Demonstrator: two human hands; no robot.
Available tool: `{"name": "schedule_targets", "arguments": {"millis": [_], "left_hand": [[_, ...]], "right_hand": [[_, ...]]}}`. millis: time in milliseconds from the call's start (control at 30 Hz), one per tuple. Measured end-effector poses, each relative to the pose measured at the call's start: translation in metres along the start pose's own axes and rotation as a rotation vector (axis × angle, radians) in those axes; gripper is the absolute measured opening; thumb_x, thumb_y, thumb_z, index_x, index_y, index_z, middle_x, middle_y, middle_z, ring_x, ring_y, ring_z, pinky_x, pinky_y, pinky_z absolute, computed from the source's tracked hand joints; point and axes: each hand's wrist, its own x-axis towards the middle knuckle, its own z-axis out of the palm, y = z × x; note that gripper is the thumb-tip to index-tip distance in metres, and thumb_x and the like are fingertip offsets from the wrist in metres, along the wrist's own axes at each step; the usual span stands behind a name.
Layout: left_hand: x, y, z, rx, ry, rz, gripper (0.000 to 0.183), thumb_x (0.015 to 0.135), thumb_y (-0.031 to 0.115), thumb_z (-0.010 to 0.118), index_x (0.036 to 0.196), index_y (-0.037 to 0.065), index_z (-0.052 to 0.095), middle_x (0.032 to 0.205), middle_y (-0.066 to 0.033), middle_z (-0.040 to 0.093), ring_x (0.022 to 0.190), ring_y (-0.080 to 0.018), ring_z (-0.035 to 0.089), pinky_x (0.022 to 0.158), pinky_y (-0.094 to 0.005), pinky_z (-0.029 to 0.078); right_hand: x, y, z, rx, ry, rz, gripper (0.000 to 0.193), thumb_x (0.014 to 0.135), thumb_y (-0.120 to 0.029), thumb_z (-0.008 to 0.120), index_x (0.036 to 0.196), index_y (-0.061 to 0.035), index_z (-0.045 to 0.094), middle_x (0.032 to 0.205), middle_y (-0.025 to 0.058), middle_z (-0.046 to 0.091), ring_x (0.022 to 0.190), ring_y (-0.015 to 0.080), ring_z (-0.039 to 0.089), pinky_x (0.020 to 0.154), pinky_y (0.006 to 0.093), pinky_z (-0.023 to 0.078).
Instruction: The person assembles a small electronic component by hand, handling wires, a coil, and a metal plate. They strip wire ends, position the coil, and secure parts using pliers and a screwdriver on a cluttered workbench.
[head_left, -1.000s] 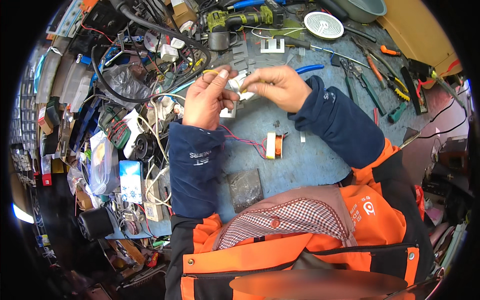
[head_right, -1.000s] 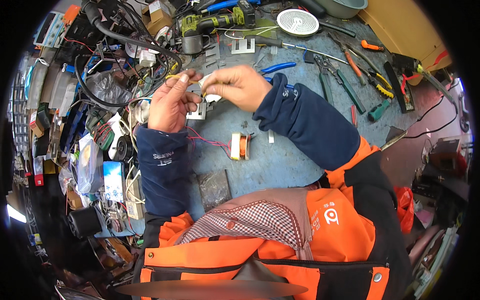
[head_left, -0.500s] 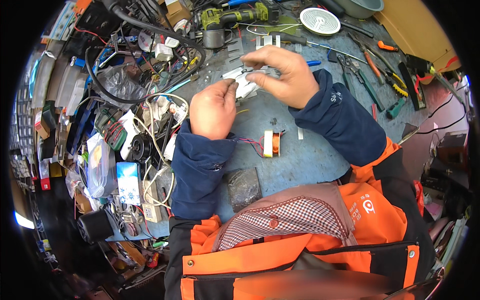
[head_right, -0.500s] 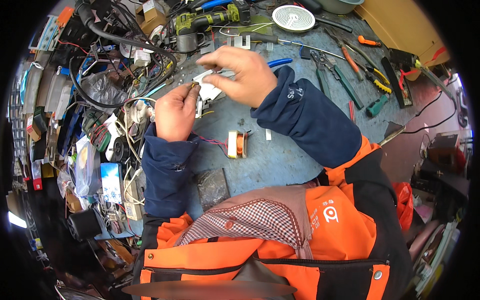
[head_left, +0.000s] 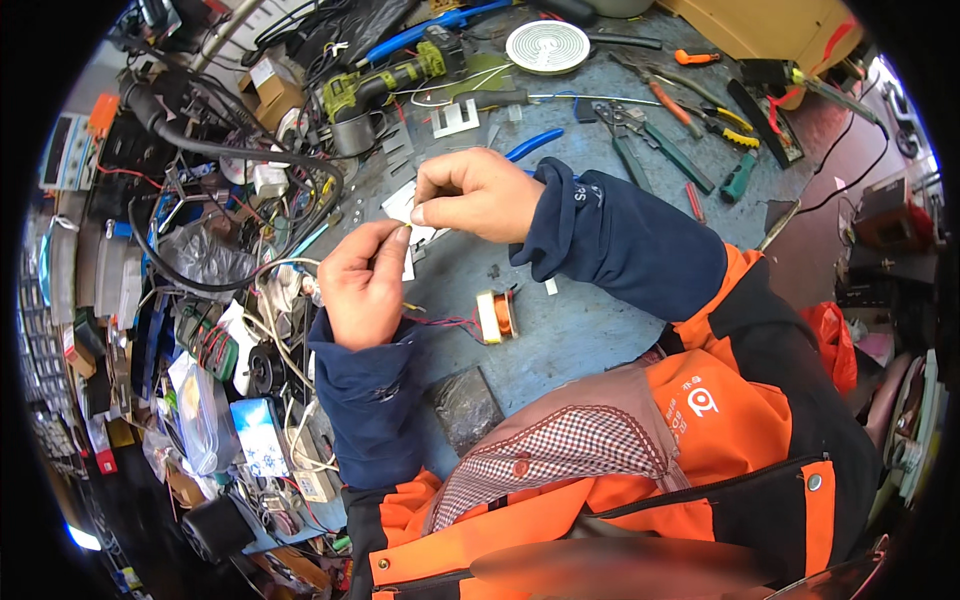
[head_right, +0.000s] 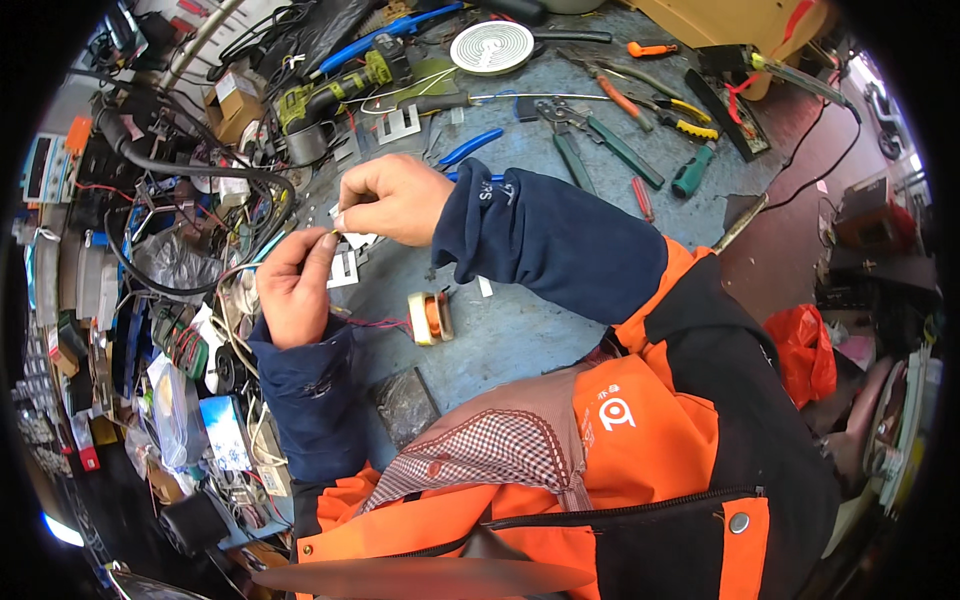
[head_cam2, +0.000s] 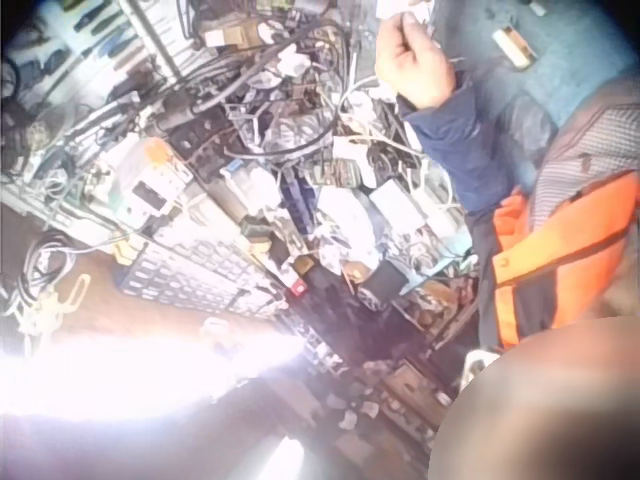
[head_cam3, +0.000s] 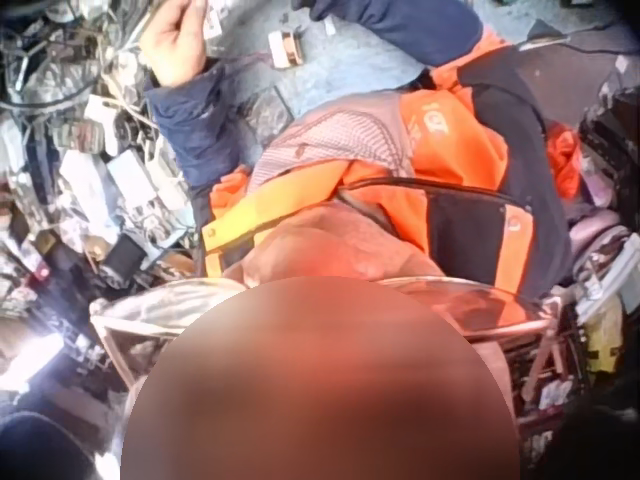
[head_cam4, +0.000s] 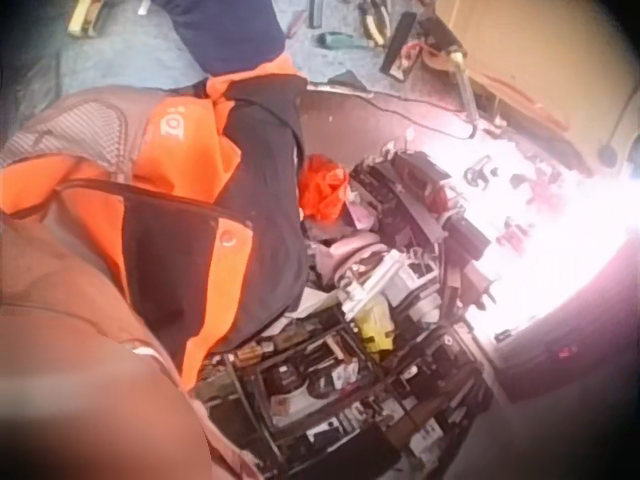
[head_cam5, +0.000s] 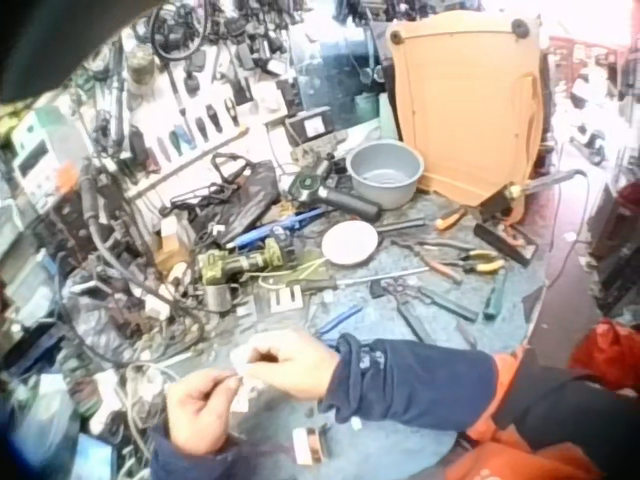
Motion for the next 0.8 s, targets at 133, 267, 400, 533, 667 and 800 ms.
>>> {"name": "schedule_targets", "arguments": {"millis": [133, 267, 400, 533, 667, 800], "left_hand": [[-0.009, -0.005, -0.011, 0.035, 0.144, 0.052, 0.008, 0.101, 0.0, 0.073, 0.105, -0.006, 0.077, 0.086, -0.0007, 0.071, 0.078, -0.0067, 0.059, 0.07, -0.0244, 0.048], [-0.008, 0.001, -0.045, 0.058, 0.321, 0.094, 0.009, 0.102, 0.001, 0.073, 0.107, -0.005, 0.077, 0.088, -0.0003, 0.072, 0.08, -0.0063, 0.06, 0.073, -0.0233, 0.048], [0.002, 0.019, -0.028, 0.176, 0.161, 0.087, 0.01, 0.103, 0.005, 0.073, 0.106, -0.004, 0.077, 0.085, 0.0038, 0.066, 0.076, -0.0031, 0.052, 0.067, -0.0215, 0.041], [-0.002, 0.009, -0.022, 0.291, 0.157, 0.078, 0.009, 0.099, 0.008, 0.076, 0.1, 0.0, 0.077, 0.078, -0.0144, 0.072, 0.065, -0.0183, 0.067, 0.063, -0.0326, 0.053], [-0.002, 0.019, -0.009, 0.335, 0.115, 0.097, 0.009, 0.099, 0.008, 0.075, 0.1, -0.001, 0.077, 0.078, -0.017, 0.072, 0.065, -0.0224, 0.07, 0.063, -0.0348, 0.054], [-0.002, 0.017, -0.004, 0.312, 0.1, 0.091, 0.009, 0.099, 0.008, 0.075, 0.1, -0.001, 0.078, 0.078, -0.0178, 0.072, 0.063, -0.0248, 0.07, 0.061, -0.0347, 0.053]], "right_hand": [[0.003, -0.016, -0.017, 0.187, 0.343, 0.111, 0.02, 0.099, -0.021, 0.072, 0.088, -0.0043, 0.068, 0.075, 0.0007, 0.062, 0.064, 0.0103, 0.055, 0.058, 0.0289, 0.044], [0.027, -0.009, -0.11, 0.493, 0.673, 0.216, 0.027, 0.103, -0.026, 0.068, 0.084, -0.0074, 0.061, 0.067, -0.0037, 0.053, 0.054, 0.0084, 0.042, 0.05, 0.0245, 0.03], [0.029, 0.05, -0.137, -0.461, 0.588, 0.089, 0.049, 0.106, -0.043, 0.068, 0.085, 0.0012, 0.068, 0.065, 0.0052, 0.061, 0.058, 0.0206, 0.056, 0.059, 0.0386, 0.047], [0.02, 0.002, -0.065, -0.539, 0.356, 0.003, 0.046, 0.101, -0.044, 0.076, 0.105, 0.002, 0.079, 0.082, 0.0136, 0.076, 0.076, 0.0197, 0.072, 0.076, 0.0366, 0.057], [0.008, -0.014, -0.025, 0.061, 0.064, 0.082, 0.03, 0.101, -0.013, 0.079, 0.124, 0.0049, 0.074, 0.102, 0.0066, 0.076, 0.096, 0.0127, 0.07, 0.084, 0.0287, 0.058], [-0.001, -0.014, -0.005, 0.289, -0.04, 0.205, 0.035, 0.099, -0.013, 0.079, 0.129, 0.004, 0.072, 0.101, 0.0063, 0.077, 0.09, 0.012, 0.072, 0.075, 0.0276, 0.058]]}}
